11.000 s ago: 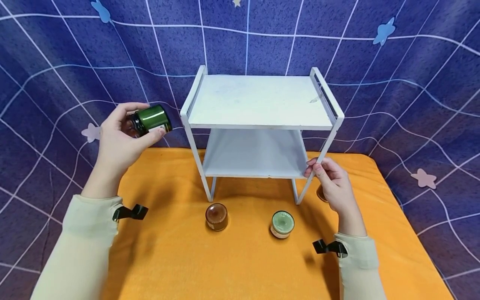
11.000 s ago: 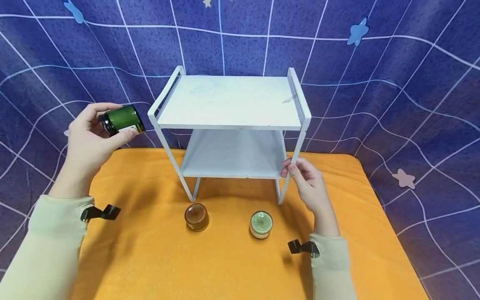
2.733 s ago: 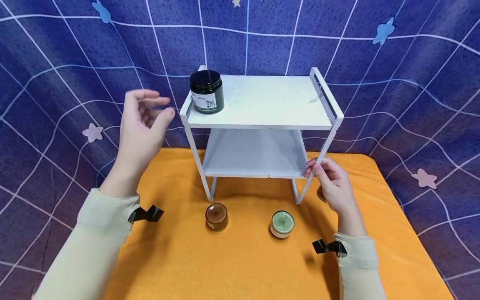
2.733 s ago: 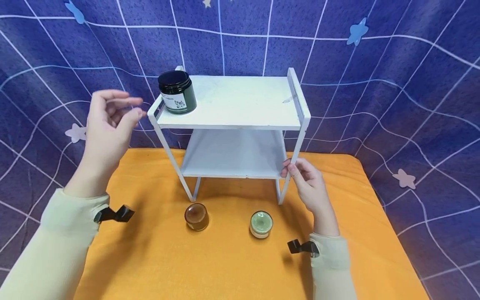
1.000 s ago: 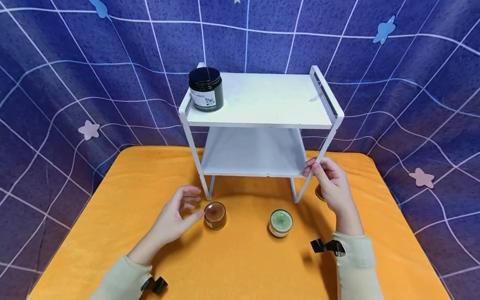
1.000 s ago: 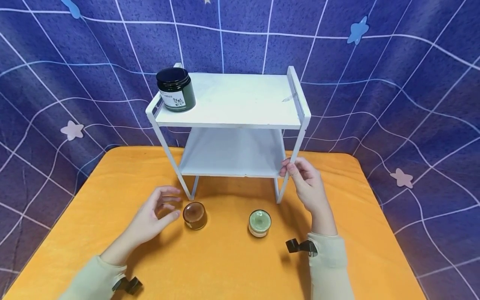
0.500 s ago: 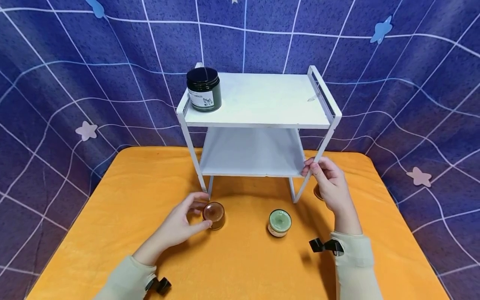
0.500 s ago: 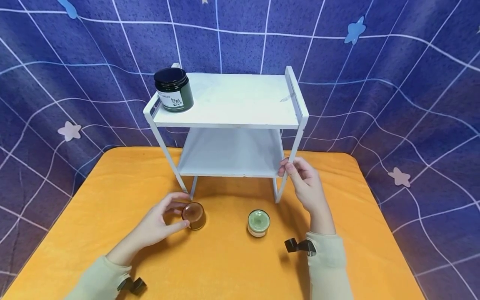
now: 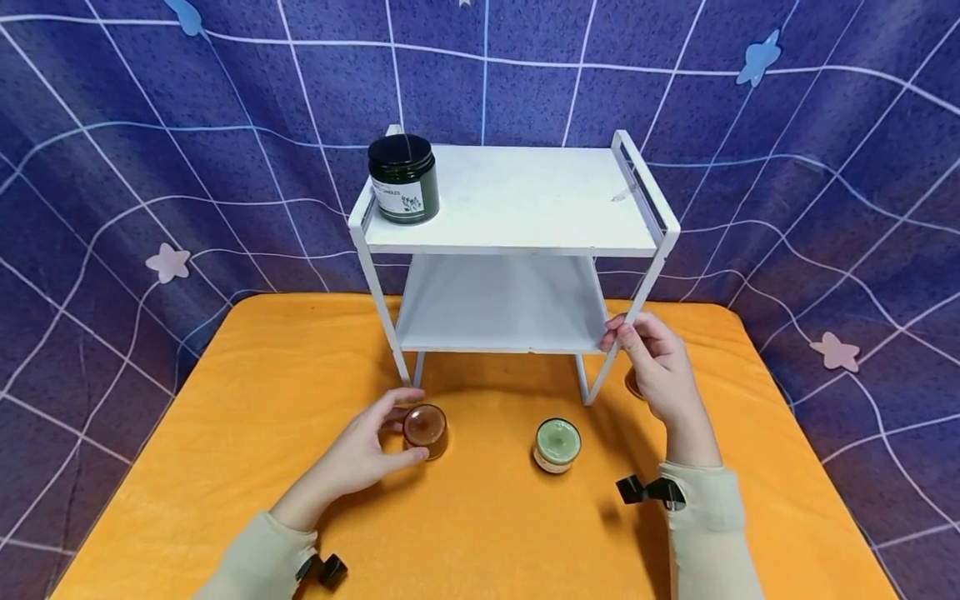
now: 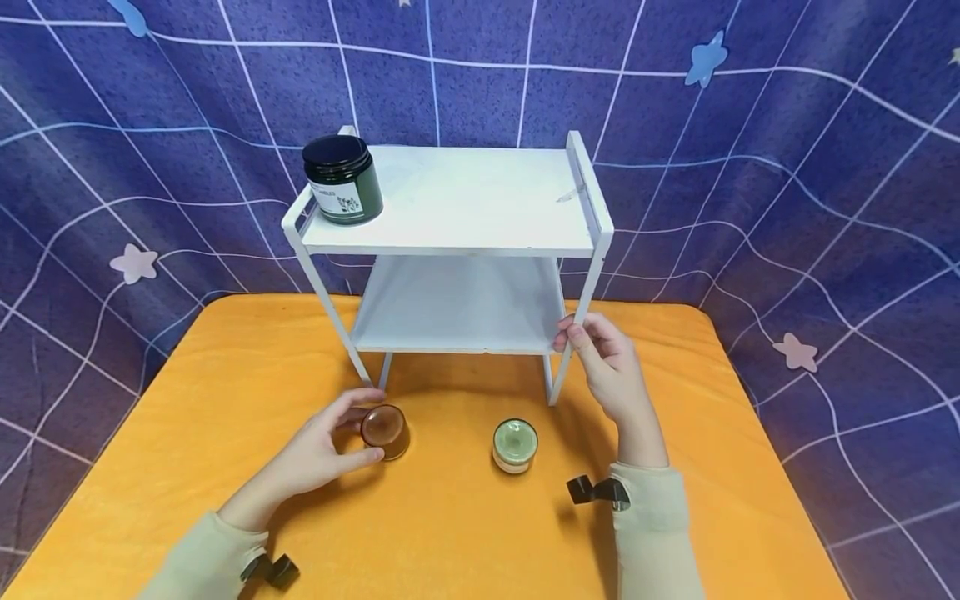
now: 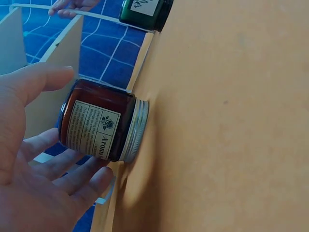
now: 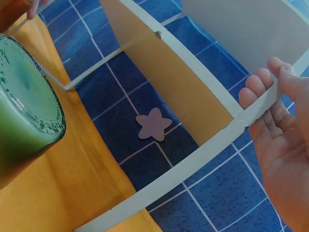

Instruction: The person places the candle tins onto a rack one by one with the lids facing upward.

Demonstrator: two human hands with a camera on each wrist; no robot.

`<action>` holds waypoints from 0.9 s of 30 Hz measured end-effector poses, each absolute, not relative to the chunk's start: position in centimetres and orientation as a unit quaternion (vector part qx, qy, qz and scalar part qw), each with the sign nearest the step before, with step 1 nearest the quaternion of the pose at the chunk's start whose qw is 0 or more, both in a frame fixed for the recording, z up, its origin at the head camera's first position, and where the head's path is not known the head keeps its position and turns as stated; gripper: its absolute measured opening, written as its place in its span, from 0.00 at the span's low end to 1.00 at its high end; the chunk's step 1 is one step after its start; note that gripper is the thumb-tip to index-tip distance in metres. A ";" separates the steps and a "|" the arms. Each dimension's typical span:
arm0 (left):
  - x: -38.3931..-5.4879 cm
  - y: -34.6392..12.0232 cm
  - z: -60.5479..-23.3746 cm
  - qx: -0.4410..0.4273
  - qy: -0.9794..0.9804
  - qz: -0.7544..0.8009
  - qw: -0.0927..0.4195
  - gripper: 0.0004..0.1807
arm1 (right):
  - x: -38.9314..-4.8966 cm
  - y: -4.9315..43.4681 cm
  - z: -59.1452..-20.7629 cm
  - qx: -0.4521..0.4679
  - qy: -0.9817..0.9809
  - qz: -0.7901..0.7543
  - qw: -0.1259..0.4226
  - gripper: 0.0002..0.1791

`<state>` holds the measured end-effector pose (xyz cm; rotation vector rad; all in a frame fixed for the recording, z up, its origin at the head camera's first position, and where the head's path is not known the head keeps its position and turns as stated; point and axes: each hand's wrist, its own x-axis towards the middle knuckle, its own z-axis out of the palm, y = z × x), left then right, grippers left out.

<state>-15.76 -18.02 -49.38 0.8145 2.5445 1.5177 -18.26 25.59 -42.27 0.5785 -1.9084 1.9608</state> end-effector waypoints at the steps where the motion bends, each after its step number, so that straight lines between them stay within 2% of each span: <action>1: -15.8 -18.0 -49.5 0.266 0.827 0.494 0.035 0.43 | -18.3 25.6 -42.3 0.204 -0.672 0.691 0.170 0.11; 13: -15.8 -17.9 -50.4 0.269 0.821 0.503 0.036 0.44 | -18.3 25.5 -42.4 0.189 -0.678 0.687 0.180 0.11; 27: -15.9 -18.0 -51.0 0.234 0.834 0.496 0.054 0.45 | -18.3 25.5 -42.4 0.190 -0.680 0.685 0.183 0.11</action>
